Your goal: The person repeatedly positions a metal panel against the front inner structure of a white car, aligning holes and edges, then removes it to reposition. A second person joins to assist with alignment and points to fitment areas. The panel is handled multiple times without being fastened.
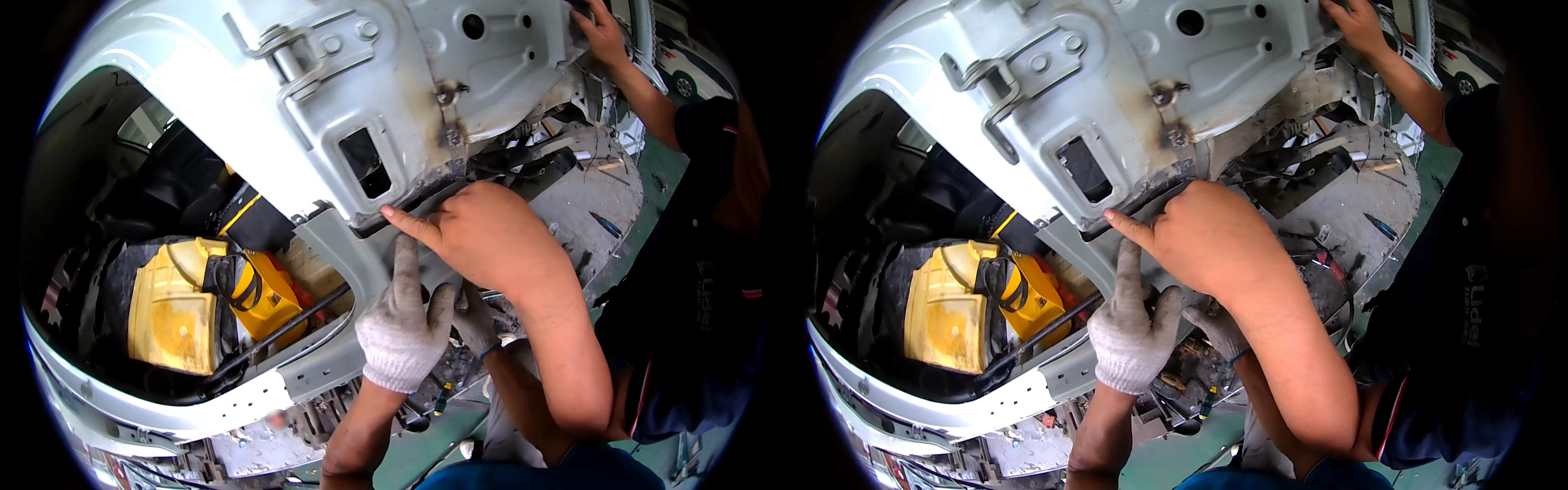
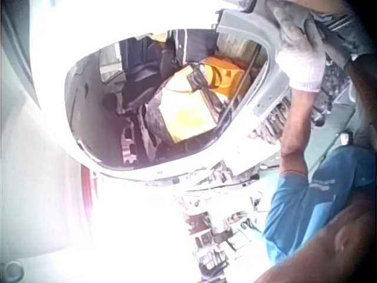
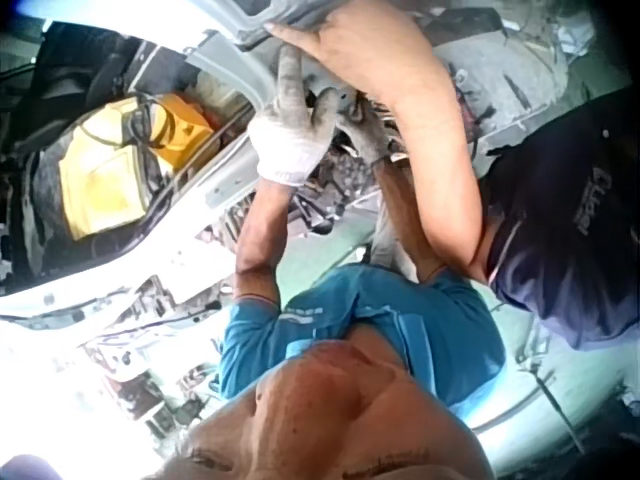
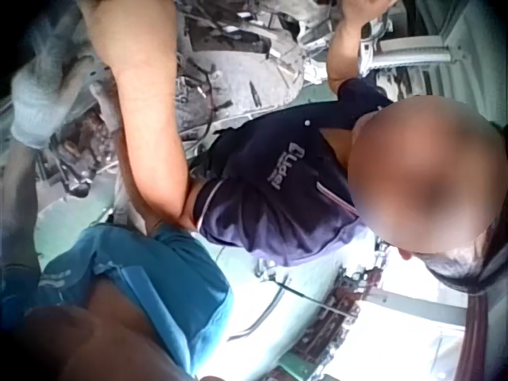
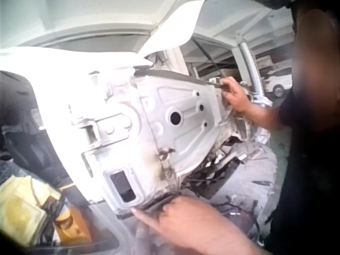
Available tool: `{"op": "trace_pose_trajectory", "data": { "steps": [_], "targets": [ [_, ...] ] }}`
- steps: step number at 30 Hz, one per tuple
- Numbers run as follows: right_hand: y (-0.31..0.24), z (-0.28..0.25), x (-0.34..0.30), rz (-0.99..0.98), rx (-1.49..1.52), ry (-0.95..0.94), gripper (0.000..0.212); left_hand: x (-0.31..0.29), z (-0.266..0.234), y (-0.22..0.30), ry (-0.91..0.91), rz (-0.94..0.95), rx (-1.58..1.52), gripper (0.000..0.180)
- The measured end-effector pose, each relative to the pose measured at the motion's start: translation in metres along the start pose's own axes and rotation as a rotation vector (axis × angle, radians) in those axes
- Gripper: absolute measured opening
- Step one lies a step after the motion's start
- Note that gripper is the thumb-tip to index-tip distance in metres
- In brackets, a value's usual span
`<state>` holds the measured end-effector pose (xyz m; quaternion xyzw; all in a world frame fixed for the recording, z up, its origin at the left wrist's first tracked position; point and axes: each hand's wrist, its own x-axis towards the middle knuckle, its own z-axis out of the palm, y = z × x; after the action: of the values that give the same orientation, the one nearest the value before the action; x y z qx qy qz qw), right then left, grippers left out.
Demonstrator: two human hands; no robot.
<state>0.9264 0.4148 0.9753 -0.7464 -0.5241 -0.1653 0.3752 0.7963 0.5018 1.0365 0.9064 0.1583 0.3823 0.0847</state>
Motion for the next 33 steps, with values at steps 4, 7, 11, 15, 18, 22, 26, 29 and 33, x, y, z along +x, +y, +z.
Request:
{"op": "trace_pose_trajectory", "data": {
  "steps": [4,7,11,15,18,22,26,29,33],
  "targets": [
    [0.031,0.088,-0.054,0.443,0.461,0.073,0.055,0.002,0.006,-0.002,-0.036,-0.012,0.02,0.087],
    [0.055,0.132,-0.072,0.622,0.68,0.044,0.061,0.004,0.01,-0.003,0.007,0.011,-0.046,0.088],
    [0.063,0.153,-0.078,0.731,1.442,0.184,0.074,0.004,0.012,-0.004,0.05,0.027,-0.046,0.088],
    [0.058,0.15,-0.08,0.71,1.228,0.147,0.079,0.003,0.013,-0.003,0.066,0.009,-0.064,0.089],
    [0.056,0.147,-0.079,0.747,1.266,0.157,0.081,0.003,0.015,-0.002,0.071,-0.008,-0.082,0.091],
    [0.057,0.146,-0.078,0.734,1.161,0.132,0.081,-0.004,0.015,-0.009,0.085,0.0,-0.118,0.085],
    [0.055,0.141,-0.077,0.658,1.117,0.109,0.073,-0.014,0.003,-0.046,0.627,0.102,-0.393,0.069],
    [0.05,0.136,-0.075,0.641,1.266,0.134,0.069,-0.01,0.009,-0.085,0.644,-0.342,-0.527,0.069],
    [0.045,0.127,-0.069,0.685,1.187,0.111,0.074,-0.002,0.043,-0.115,0.367,-0.471,-0.557,0.068]
  ]
}}
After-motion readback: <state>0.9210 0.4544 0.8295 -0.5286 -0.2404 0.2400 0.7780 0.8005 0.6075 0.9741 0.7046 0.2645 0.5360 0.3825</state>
